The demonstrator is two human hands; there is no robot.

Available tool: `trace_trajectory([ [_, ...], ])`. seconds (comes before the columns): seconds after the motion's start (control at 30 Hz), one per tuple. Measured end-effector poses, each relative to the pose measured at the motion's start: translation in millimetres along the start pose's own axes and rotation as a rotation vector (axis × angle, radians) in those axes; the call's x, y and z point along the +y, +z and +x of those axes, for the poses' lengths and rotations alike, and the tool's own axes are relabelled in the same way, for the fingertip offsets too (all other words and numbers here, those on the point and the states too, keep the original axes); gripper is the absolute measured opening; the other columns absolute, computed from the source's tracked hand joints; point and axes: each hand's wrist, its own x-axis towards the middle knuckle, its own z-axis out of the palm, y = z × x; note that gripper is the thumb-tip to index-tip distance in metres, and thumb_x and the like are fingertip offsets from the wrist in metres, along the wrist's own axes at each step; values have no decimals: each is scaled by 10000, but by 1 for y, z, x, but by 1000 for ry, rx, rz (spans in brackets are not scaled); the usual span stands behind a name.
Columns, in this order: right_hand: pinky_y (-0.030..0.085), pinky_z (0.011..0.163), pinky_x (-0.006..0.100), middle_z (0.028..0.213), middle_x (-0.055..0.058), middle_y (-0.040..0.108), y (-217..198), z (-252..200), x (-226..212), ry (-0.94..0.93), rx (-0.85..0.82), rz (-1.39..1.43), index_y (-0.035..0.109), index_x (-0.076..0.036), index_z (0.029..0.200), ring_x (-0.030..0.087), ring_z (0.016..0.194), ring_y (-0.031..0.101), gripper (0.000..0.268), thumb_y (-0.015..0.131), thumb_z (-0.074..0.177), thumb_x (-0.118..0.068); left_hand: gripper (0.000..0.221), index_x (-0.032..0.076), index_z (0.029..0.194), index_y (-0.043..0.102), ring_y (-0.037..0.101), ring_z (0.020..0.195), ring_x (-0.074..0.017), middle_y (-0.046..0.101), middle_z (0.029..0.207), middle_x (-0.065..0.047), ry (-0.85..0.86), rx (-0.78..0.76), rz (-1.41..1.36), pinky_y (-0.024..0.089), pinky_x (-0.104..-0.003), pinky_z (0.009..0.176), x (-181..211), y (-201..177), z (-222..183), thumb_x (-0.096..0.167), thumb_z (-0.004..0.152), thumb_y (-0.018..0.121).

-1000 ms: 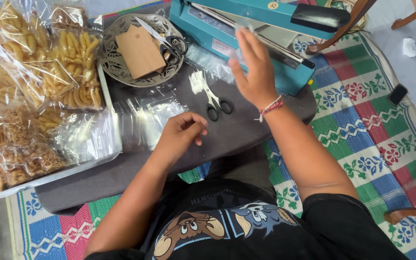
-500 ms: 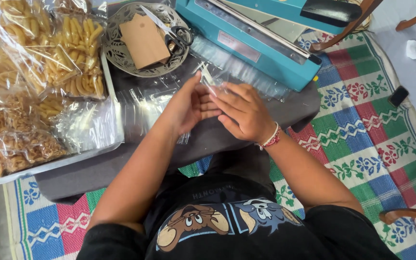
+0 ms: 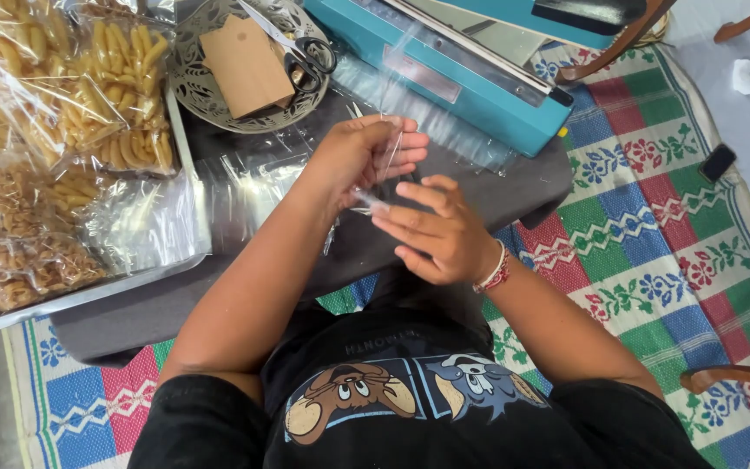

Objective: The person trims the edges of small plastic bags with scissors and then seals them one at a time using a manual heat-sealing machine.

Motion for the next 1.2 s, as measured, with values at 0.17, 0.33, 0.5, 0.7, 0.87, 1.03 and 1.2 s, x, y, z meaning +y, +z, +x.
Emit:
trace_trajectory([
  [0.17,359,1107,493,1309,27,730,-2,-7,-15,-23,-15,63,766,-107,1188,263,1343,531,331,530,1018,-264,255,-14,1082,694,805,849,-285,787,995,-212,56,33,131,684,-395,727,-7,-6,21,179,946,600],
  [0.33,403,1080,478,1334,7,721,0,-15,-23,-16,-48,46,753,-113,1210,236,1317,572,328,517,1006,-216,217,18,1042,709,812,748,-284,790,939,-206,13,199,252,695,-380,655,-5,7,34,175,938,601],
  [0.5,482,964,472,1174,53,749,7,-30,-8,159,-9,212,777,-136,1128,293,1122,669,298,592,983,-320,196,94,964,764,710,487,-182,732,711,-113,267,211,460,676,-331,498,-24,3,67,121,869,595],
  [0.7,580,795,375,1107,233,662,14,-69,38,860,462,1095,477,3,1180,295,967,702,305,519,979,-222,197,73,886,760,580,405,-120,601,580,-69,257,99,513,551,-248,406,-24,23,52,61,851,567],
  [0.87,529,981,370,1511,122,504,-16,-22,45,994,495,1337,250,-118,1609,236,1258,597,985,688,856,-580,206,71,897,773,530,405,-119,607,555,-60,216,5,753,464,-245,434,-16,35,25,122,889,574],
  [1.03,489,1068,318,1620,80,455,-30,-12,72,1005,512,1243,383,-57,1594,186,1346,555,829,593,913,-480,163,121,863,770,560,493,-111,680,578,-18,149,-28,910,452,-223,530,-7,39,8,208,903,638],
  [1.2,517,1009,372,1566,202,491,-38,3,78,884,419,1061,445,43,1513,262,1312,574,599,481,1002,-269,129,85,947,733,634,666,-96,699,836,-6,-36,-226,712,495,-216,632,-18,22,21,164,884,653],
])
